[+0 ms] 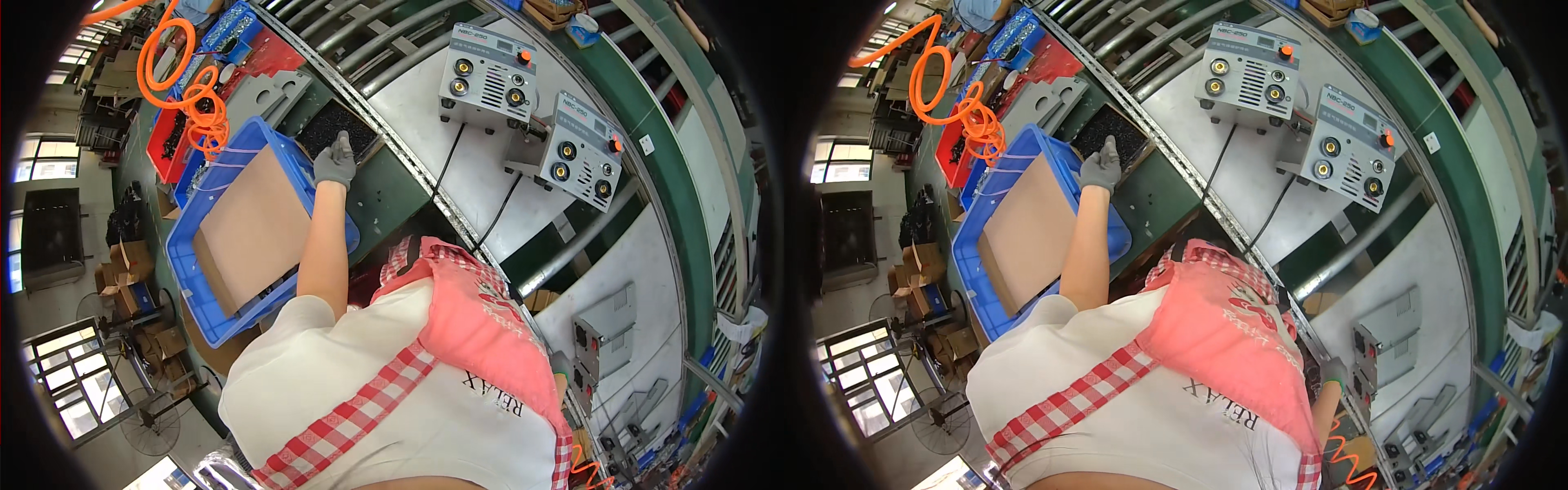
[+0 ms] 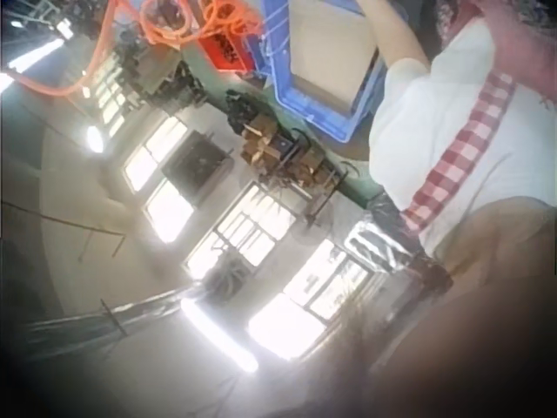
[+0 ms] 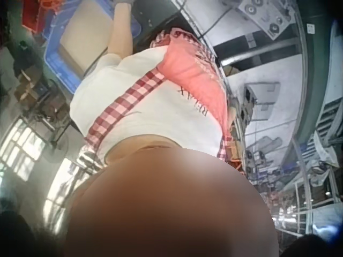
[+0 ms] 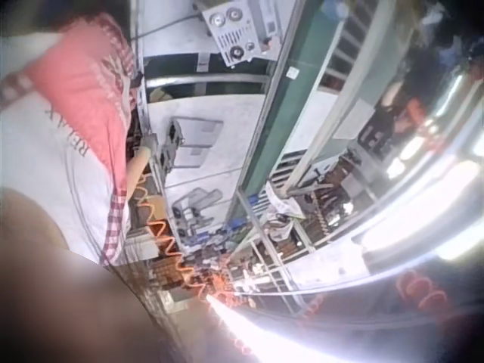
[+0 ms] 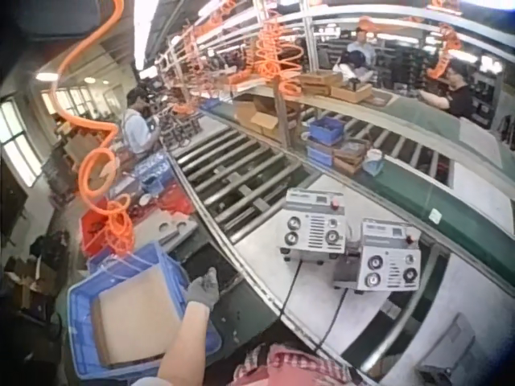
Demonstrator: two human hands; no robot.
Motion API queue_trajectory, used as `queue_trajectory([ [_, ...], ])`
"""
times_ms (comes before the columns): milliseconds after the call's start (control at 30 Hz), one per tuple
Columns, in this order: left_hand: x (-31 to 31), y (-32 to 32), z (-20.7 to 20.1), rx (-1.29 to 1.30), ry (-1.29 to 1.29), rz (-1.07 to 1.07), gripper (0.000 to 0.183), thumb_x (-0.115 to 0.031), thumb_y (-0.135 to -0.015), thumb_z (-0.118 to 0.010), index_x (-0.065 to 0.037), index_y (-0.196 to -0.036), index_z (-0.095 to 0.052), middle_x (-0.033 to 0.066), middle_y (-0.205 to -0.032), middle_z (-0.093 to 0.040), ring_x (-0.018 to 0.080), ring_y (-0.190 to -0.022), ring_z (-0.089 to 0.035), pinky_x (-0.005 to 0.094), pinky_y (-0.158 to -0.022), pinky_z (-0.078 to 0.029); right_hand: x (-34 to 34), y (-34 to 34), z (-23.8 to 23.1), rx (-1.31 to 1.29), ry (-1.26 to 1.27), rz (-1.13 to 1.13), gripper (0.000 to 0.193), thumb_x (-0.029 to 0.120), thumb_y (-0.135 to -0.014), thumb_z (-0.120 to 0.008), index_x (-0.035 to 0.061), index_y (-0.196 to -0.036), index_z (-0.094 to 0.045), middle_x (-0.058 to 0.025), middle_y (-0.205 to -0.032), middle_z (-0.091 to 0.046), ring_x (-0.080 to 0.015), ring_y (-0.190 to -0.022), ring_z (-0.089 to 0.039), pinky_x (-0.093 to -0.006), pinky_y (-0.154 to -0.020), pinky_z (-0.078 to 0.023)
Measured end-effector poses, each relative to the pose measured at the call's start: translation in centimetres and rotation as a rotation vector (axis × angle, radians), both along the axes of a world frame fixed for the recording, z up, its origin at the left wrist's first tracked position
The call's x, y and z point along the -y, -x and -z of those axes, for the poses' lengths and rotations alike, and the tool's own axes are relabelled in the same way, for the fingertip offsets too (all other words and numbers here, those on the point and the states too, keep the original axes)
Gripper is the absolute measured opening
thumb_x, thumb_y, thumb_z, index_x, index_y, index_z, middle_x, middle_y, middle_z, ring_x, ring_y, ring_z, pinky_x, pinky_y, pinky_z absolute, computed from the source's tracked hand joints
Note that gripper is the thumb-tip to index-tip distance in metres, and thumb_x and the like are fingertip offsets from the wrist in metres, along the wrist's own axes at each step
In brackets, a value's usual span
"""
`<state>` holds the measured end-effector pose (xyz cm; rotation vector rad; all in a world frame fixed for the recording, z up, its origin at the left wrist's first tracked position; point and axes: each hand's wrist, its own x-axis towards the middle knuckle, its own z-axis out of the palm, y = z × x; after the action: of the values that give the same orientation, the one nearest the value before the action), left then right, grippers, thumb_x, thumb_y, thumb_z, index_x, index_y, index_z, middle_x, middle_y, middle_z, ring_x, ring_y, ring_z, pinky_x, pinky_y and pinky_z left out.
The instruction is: The person uses a pneumatic screwdriver to fasten screws into metal electrical enclosures on a workbench. They then move to a different station to assemble electronic components, including coils and circuit boards, into a metal box, using a yellow foam insert and a hot glue gun to secure the parts.
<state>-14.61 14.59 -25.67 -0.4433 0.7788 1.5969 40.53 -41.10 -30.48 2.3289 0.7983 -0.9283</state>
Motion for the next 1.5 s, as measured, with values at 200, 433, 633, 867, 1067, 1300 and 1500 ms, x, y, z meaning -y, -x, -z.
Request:
queue_trajectory([
  [200,-1.9,-5.4,-4.1,-0.513,-0.049,0.379,0.031,-0.015,-0.1,-0.035,0.002,-0.119,-0.052,0.0164,-0.109,-0.064,0.028,-0.096,-0.066,0.0291,-0.07,-0.058,-20.6,7.6,-14.2,-0.477,-0.762,-0.152,0.032,0.03,-0.09,-0.055,0.0055,-0.11,-0.059,-0.021,-0.097,-0.064,-0.0388,-0.09,-0.061,-0.0448,-0.079,-0.048],
  [433,-9.2,-17.3,-9.9,-1.293,-0.348,0.692,0.041,-0.044,-0.088,-0.061,-0.005,-0.101,-0.065,0.0071,-0.091,-0.066,0.0125,-0.079,-0.06,0.0255,-0.066,-0.047,-41.4,15.5,-24.6,0.063,-1.35,-1.25,0.035,0.01,-0.072,-0.063,0.0081,-0.107,-0.06,-0.0101,-0.115,-0.057,-0.0274,-0.113,-0.051,-0.0401,-0.099,-0.039],
  [633,-9.8,-24.1,-9.0,-1.751,-0.593,0.798,0.055,-0.041,-0.073,-0.075,0.002,-0.103,-0.063,0.0176,-0.095,-0.068,0.0264,-0.085,-0.066,0.0365,-0.076,-0.051,-45.2,10.0,-20.6,0.204,-0.996,-1.237,0.008,0.011,-0.071,-0.063,0.0072,-0.072,-0.07,-0.0118,-0.089,-0.066,-0.0245,-0.105,-0.058,-0.0373,-0.104,-0.035],
  [867,-1.8,-24.3,-12.0,-2.097,-0.86,0.605,0.054,-0.034,-0.071,-0.078,-0.002,-0.108,-0.055,0.0169,-0.093,-0.064,0.0371,-0.082,-0.064,0.0431,-0.073,-0.051,-42.0,0.7,-24.7,0.32,-0.631,-0.935,0.039,0.048,-0.074,-0.065,0.0104,-0.079,-0.073,-0.0121,-0.08,-0.069,-0.0278,-0.083,-0.066,-0.0408,-0.075,-0.05],
  [1067,2.1,-22.8,-11.5,-2.449,-1.214,1.335,0.051,-0.033,-0.07,-0.074,-0.005,-0.106,-0.051,0.0148,-0.092,-0.064,0.0343,-0.08,-0.065,0.044,-0.069,-0.052,-39.6,0.0,-21.9,0.319,-0.633,-0.472,0.054,0.058,-0.08,-0.058,0.0063,-0.084,-0.073,-0.0155,-0.088,-0.069,-0.031,-0.086,-0.067,-0.0415,-0.075,-0.051],
  [1300,-5.4,-19.7,-6.1,-2.806,-1.874,1.094,0.026,-0.025,-0.075,-0.066,-0.013,-0.097,-0.058,0.005,-0.089,-0.062,0.0246,-0.084,-0.064,0.0378,-0.067,-0.05,-47.8,1.8,-12.9,0.186,-0.805,-0.131,0.046,0.042,-0.085,-0.056,0.004,-0.11,-0.064,-0.0198,-0.102,-0.067,-0.0369,-0.091,-0.065,-0.046,-0.079,-0.051],
  [1500,-5.1,-19.0,-3.4,-2.902,-0.784,0.681,0.041,-0.02,-0.083,-0.056,-0.015,-0.123,-0.054,0.0111,-0.115,-0.052,0.026,-0.109,-0.05,0.0405,-0.09,-0.041,-47.9,11.8,-15.7,0.099,-1.096,-0.203,0.028,0.03,-0.086,-0.052,0.0079,-0.097,-0.066,-0.0194,-0.095,-0.067,-0.0379,-0.088,-0.065,-0.0475,-0.075,-0.051],
])
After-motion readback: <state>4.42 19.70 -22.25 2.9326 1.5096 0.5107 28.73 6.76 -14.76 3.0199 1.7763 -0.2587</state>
